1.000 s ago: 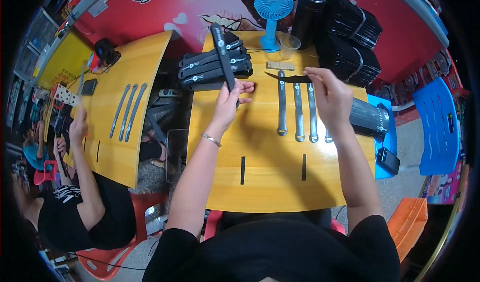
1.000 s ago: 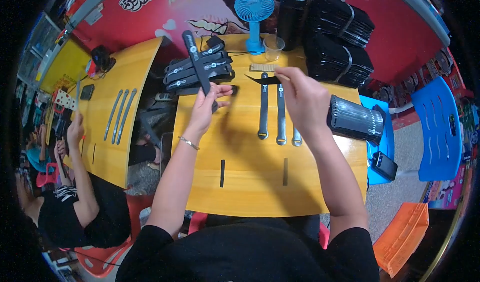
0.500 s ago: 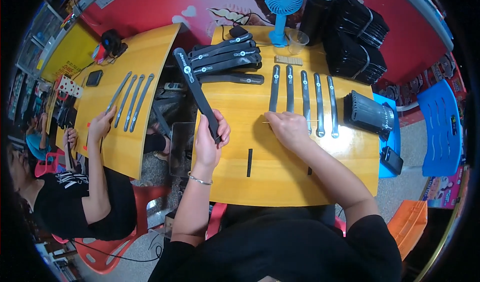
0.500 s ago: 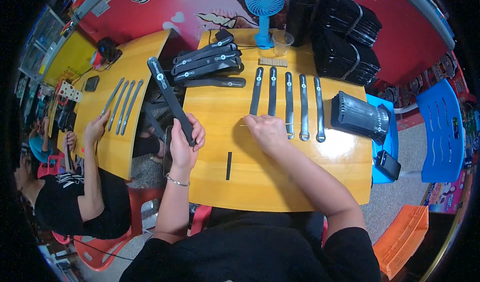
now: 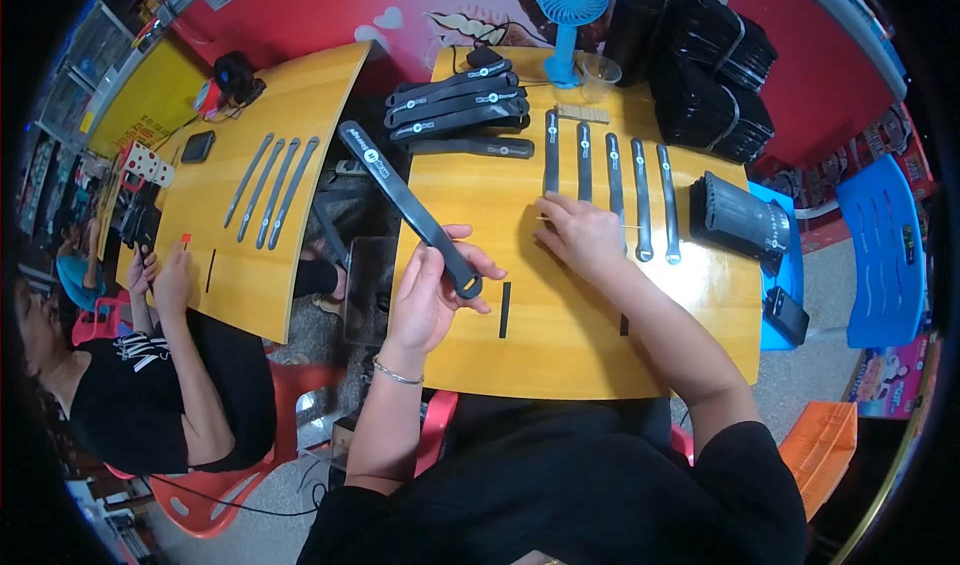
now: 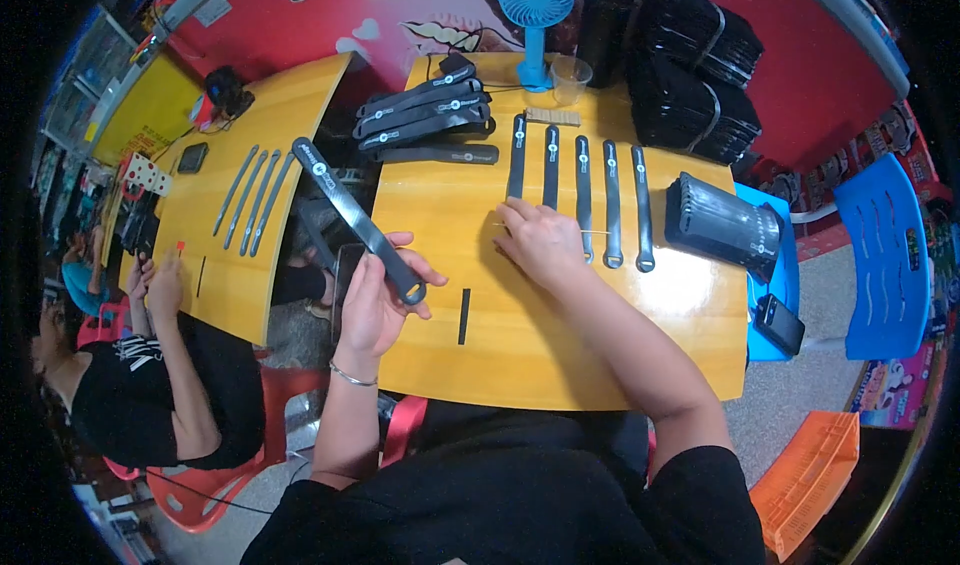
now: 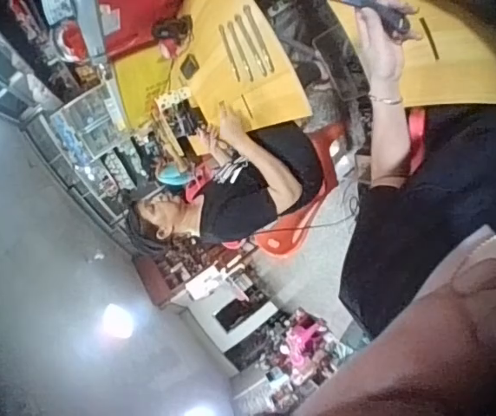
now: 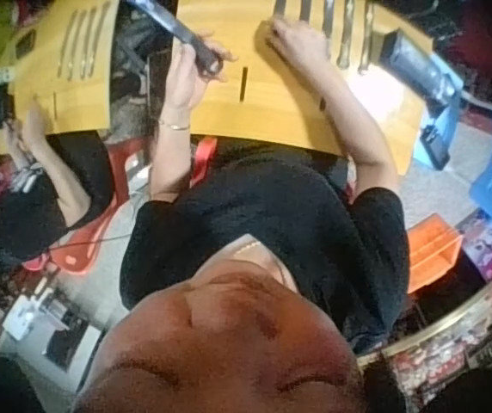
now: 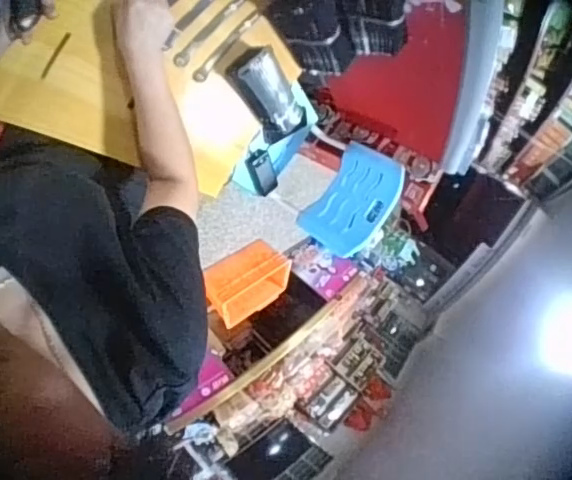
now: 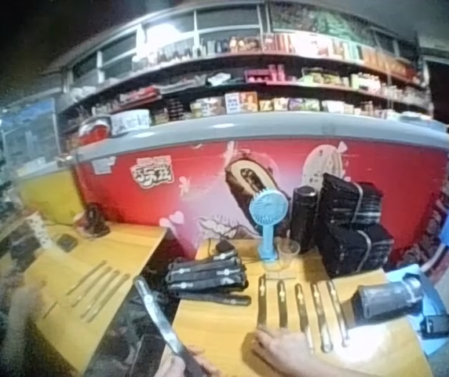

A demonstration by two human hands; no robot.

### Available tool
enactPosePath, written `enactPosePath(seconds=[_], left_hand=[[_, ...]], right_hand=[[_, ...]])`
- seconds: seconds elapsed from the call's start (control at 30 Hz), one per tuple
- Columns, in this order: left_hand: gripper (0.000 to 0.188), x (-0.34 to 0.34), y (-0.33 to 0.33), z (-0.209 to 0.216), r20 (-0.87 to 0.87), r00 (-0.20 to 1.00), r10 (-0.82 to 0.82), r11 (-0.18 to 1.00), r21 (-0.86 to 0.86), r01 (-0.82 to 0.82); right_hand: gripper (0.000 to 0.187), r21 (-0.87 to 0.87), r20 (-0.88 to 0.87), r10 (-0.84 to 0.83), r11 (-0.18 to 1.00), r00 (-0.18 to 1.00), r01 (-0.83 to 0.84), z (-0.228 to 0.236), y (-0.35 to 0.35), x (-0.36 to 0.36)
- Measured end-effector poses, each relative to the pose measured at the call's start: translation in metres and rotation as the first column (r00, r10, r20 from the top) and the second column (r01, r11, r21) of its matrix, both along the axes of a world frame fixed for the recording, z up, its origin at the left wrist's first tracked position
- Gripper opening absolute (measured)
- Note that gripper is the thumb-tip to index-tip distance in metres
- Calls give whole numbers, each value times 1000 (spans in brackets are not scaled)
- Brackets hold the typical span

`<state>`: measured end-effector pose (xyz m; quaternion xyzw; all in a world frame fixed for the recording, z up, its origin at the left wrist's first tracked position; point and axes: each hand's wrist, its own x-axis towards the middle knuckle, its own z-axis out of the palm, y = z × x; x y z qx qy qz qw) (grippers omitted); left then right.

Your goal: Assembling textile straps by aligning them on a jig and attaching components.

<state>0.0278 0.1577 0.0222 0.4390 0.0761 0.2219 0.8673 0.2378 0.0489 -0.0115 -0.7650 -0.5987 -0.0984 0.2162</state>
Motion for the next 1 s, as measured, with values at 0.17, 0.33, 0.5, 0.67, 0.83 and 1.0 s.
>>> enactPosePath(seconds=[0.17,0.33,0.5,0.67,0.83,1.0], left_hand=[[35,3,-29,12,-56,994,92,988,-123,-98],[38,11,-54,13,-37,976,214,971,-101,-217],[39,22,-76,11,-20,944,330,943,-37,-331],[45,22,-91,4,0,907,420,905,72,-419],[46,22,-97,2,29,896,444,891,98,-444],[45,23,-100,3,54,895,442,889,104,-446]], right_hand=[[24,289,-133,-18,956,991,56,41,-23,-14],[30,173,-475,105,985,874,-24,84,-67,-61],[37,57,-658,81,997,748,-57,67,-86,-75],[46,175,-694,135,984,707,-16,66,-92,-85],[44,203,-797,150,979,585,25,67,-91,-95],[35,269,-744,188,963,642,29,56,-92,-96]])
